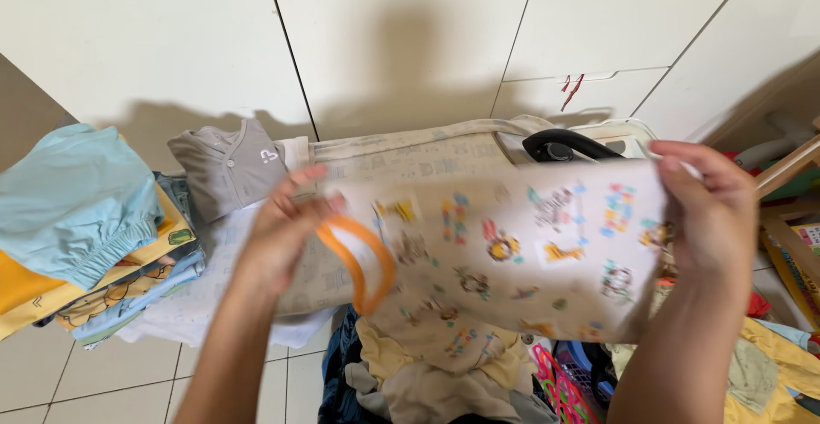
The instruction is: The person irons small children's garments one at a time on an ironing board, using a clothes iron and spraying water from a spray bottle onto the fabric. After ironing each garment, they fold it and place it on a growing pile of finished clothes beside the board.
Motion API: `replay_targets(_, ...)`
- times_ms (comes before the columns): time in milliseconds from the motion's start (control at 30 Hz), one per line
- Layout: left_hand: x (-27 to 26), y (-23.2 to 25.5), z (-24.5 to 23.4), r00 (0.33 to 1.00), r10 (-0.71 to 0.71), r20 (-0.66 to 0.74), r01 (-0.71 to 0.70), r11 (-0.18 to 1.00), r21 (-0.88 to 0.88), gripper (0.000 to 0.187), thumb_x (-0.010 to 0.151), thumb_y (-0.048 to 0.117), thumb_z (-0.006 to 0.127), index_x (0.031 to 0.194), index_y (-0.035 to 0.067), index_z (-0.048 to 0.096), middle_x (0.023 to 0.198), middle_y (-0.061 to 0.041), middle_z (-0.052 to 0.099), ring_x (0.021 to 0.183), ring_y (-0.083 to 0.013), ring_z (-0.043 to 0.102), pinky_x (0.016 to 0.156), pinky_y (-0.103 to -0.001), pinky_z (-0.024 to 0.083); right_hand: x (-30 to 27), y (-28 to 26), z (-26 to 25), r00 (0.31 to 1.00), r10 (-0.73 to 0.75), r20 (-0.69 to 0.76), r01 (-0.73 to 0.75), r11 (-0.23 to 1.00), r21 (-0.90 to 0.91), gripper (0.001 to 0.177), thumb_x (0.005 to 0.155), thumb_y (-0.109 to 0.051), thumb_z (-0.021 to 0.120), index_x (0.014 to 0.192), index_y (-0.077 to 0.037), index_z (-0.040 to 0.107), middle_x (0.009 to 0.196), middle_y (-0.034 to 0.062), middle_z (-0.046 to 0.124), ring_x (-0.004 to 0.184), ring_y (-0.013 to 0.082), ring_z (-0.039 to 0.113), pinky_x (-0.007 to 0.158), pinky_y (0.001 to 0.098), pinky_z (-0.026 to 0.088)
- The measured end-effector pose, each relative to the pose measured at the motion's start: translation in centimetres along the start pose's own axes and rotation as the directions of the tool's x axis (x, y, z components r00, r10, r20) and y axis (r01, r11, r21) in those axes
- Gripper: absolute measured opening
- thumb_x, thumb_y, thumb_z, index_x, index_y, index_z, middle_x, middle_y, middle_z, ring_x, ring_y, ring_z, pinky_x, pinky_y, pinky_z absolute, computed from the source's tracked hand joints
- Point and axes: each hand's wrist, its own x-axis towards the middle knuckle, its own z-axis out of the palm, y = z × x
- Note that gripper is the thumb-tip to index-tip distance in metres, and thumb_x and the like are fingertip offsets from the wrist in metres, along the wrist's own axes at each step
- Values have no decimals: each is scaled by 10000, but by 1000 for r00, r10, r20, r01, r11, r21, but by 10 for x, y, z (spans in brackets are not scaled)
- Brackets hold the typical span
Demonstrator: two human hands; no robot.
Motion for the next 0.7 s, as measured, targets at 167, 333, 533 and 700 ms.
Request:
replay_targets(167, 78, 81, -10, 934, 323, -152, -309, 945, 109, 469, 881, 25, 771, 1276, 128, 541, 1021, -68, 793, 988, -137, 730, 966, -310, 534, 66, -1, 53, 993, -107, 42, 107, 994, 5, 177, 1039, -19, 699, 1213, 6, 720, 1074, 22, 740, 937, 72, 660, 851, 225, 536)
replay_targets(333, 102, 150, -18, 661, 751, 4, -750, 659, 56, 392, 1082, -44, 755, 1367, 31, 496, 1006, -108, 714, 893, -128, 665, 813, -228, 532, 111, -11, 68, 936, -332, 118, 289, 915, 283, 155, 1111, -30, 693, 1262, 1, 712, 1048, 56, 719, 907, 109, 631, 837, 235, 517)
replay_targets(533, 81, 73, -31, 825, 562, 51, -553, 787, 272, 276, 1010, 6, 696, 1248, 85, 582, 851, 27, 583, 844, -53, 594, 880, -249, 573, 72, 50, 60, 969, -40, 245, 33, 999, 31, 122, 991, -52, 692, 1108, -33, 723, 1048, -4, 731, 961, 80, 634, 892, 244, 509)
replay_targets(700, 95, 44, -53, 996, -70, -56, 90, 730, 678, 244, 936, 99, 739, 1167, 160, 693, 890, -77, 746, 752, -76, 646, 703, -213, 478, 66, 75, 58, 827, 490, 276, -391, 853, -345, 165, 964, -91, 660, 1088, -89, 769, 947, -10, 735, 840, 85, 601, 719, 247, 469)
